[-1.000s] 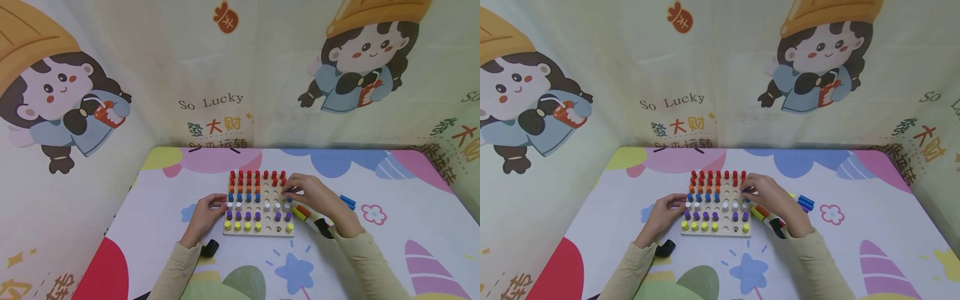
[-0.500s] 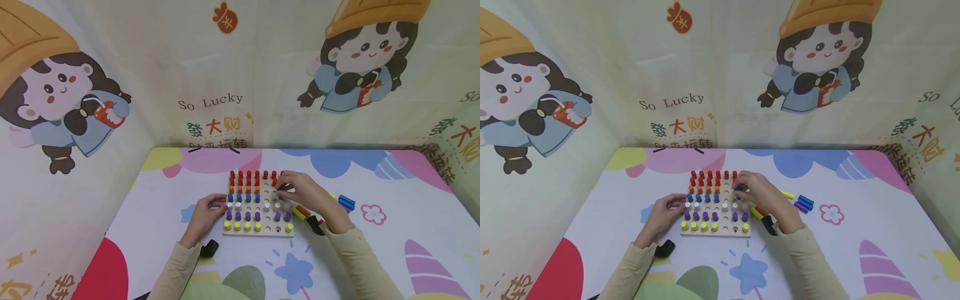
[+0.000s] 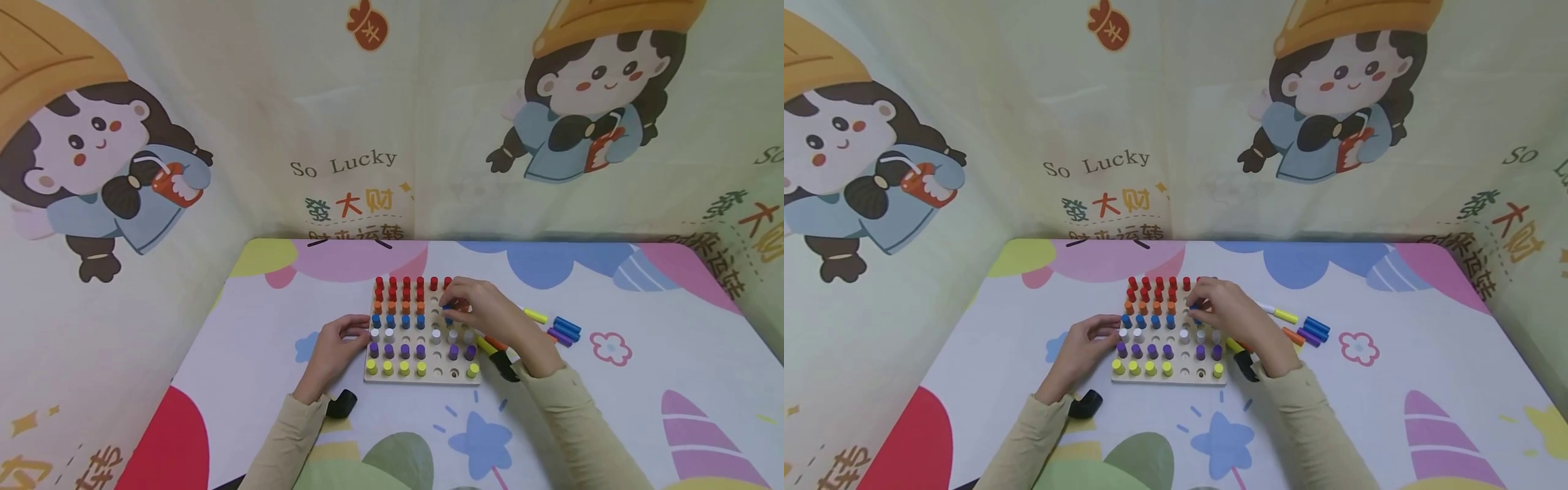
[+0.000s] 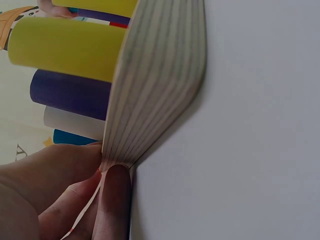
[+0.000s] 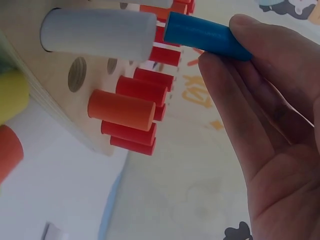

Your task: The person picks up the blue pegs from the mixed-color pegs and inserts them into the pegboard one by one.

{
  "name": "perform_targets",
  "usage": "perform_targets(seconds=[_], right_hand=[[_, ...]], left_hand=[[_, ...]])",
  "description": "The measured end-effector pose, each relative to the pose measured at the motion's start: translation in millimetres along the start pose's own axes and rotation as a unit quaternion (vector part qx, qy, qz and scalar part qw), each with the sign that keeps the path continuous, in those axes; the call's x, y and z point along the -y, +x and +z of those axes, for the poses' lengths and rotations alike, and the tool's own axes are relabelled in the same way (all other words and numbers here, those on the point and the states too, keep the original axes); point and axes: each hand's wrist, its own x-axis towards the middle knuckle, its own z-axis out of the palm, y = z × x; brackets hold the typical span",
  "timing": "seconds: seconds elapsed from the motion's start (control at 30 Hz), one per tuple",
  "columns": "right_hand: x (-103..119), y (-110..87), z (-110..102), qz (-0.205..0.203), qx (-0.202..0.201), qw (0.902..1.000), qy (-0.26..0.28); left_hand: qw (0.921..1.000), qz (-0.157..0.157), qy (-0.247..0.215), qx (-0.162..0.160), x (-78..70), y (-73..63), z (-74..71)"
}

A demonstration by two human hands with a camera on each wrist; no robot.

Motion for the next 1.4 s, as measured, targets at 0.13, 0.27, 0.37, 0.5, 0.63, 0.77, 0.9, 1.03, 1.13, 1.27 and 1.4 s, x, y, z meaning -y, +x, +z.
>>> perform_targets(seconds=[0.13,0.27,0.37,0.5,0.63,0.77,0.9,1.03,1.13,1.27,1.4], right_hand=[[0.6,2.0,2.6,0.01,0.009,0.9998,0.012],[-0.1,3.6,4.3,0.015,0.024,0.9992,0.029],[-0.6,4.7,5.1,0.012,0.025,0.9993,0.027],[-1.4,6.3,6.4,-0.001,0.018,0.9997,0.017],[-1.8,7.9,7.0,-0.013,0.019,0.9997,0.012],[-2.0,10.0,8.4,-0.013,0.026,0.9996,0.003],[-1.7,11.7,8.8,-0.018,0.027,0.9995,-0.004],[-1.9,12.5,9.1,-0.023,0.03,0.9993,-0.006],[-1.9,13.1,9.9,-0.017,0.035,0.9992,-0.008],[-0.9,14.1,10.9,-0.01,0.038,0.9991,-0.015],[0.3,15.3,11.4,-0.005,0.04,0.999,-0.019]], left_hand=[[1.0,-0.001,0.0,0.0,0.4,0.3,-0.5],[1.0,-0.002,-0.002,0.002,1.4,0.1,-0.7],[1.0,0.0,-0.002,0.001,2.1,0.2,-0.7],[1.0,0.003,-0.001,0.001,2.1,0.4,-1.1],[1.0,0.006,0.0,0.001,1.7,0.1,-1.5],[0.9999,0.009,-0.004,0.002,0.7,-0.8,-1.7],[1.0,0.008,-0.005,0.002,-0.3,-0.9,-1.5],[1.0,0.004,-0.008,0.002,-0.6,-0.8,-1.1],[1.0,0.002,-0.008,0.001,-0.4,-0.7,-0.9],[1.0,0.003,-0.006,0.0,0.3,-0.5,-0.6],[1.0,0.007,-0.003,-0.002,0.3,-0.5,-0.2]])
